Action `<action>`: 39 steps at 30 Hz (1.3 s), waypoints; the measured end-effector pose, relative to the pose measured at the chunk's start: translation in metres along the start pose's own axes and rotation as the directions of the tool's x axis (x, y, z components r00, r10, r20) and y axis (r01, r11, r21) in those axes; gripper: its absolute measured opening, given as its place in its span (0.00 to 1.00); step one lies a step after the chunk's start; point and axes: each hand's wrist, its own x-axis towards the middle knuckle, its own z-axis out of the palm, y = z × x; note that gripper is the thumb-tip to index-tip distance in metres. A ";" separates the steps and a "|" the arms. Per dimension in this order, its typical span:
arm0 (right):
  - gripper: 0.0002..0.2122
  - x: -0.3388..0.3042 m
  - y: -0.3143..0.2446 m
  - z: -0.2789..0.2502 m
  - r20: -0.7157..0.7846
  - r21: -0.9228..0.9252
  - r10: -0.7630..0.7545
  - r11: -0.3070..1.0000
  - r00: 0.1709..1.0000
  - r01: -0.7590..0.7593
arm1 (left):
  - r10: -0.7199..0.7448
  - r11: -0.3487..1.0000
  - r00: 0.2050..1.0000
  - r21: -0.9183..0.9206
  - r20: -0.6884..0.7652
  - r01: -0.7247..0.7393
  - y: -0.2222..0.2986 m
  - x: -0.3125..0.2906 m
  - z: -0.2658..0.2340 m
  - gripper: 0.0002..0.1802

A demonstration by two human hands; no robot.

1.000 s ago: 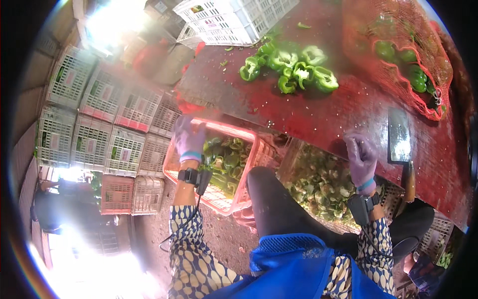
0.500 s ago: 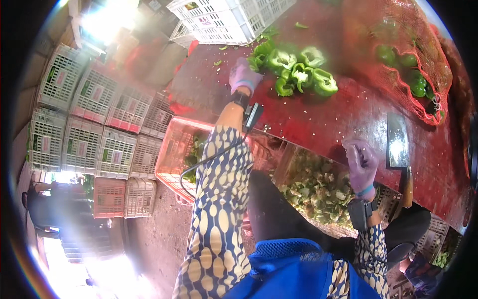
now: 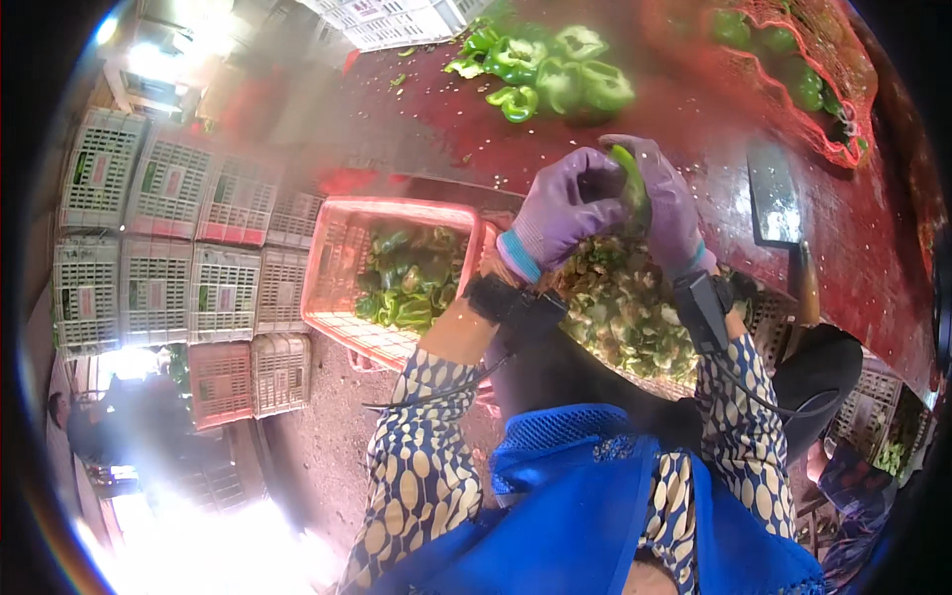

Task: The person is removing stems and seeds from green bell peppers and placing them into a basket.

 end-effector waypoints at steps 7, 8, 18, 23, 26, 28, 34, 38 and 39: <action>0.17 -0.009 0.009 -0.010 -0.155 -0.156 -0.015 0.988 0.988 -0.009 | -0.043 0.998 0.999 -0.052 -0.030 0.042 -0.005 -0.009 0.029 0.22; 0.16 -0.009 0.009 -0.009 -0.159 -0.216 -0.064 0.976 0.985 0.029 | -0.045 0.997 0.999 -0.064 -0.029 0.043 -0.005 -0.011 0.032 0.22; 0.22 -0.023 0.005 -0.027 -0.178 0.370 -0.042 0.923 0.983 0.106 | 0.150 0.850 0.929 0.524 -0.338 0.054 -0.006 -0.042 0.060 0.11; 0.31 -0.029 -0.020 -0.019 -0.090 0.566 -0.038 0.820 0.995 0.083 | 0.420 0.642 0.903 0.734 -0.097 -0.220 0.005 -0.055 0.055 0.19; 0.33 -0.034 -0.030 -0.005 -0.013 0.531 -0.103 0.842 0.995 0.094 | 0.141 0.921 0.940 0.390 -0.312 -0.008 0.020 -0.052 0.086 0.24; 0.34 -0.038 -0.036 0.009 0.049 0.512 -0.101 0.857 0.994 0.062 | 0.356 0.472 0.934 0.869 -0.032 -0.150 0.016 -0.042 0.083 0.25; 0.29 -0.034 -0.039 0.008 0.016 0.085 -0.189 0.979 0.982 0.187 | 0.256 0.854 0.748 0.506 -0.612 0.122 0.016 -0.087 0.029 0.20; 0.18 -0.035 -0.031 -0.032 -0.313 -0.277 -0.227 0.951 0.922 0.140 | 0.423 0.087 0.714 0.810 -0.558 0.580 0.021 -0.140 -0.111 0.21; 0.14 -0.034 -0.032 -0.036 -0.436 -0.243 -0.169 0.968 0.884 0.065 | 0.485 -0.105 0.721 0.786 -0.495 0.610 0.030 -0.145 -0.125 0.21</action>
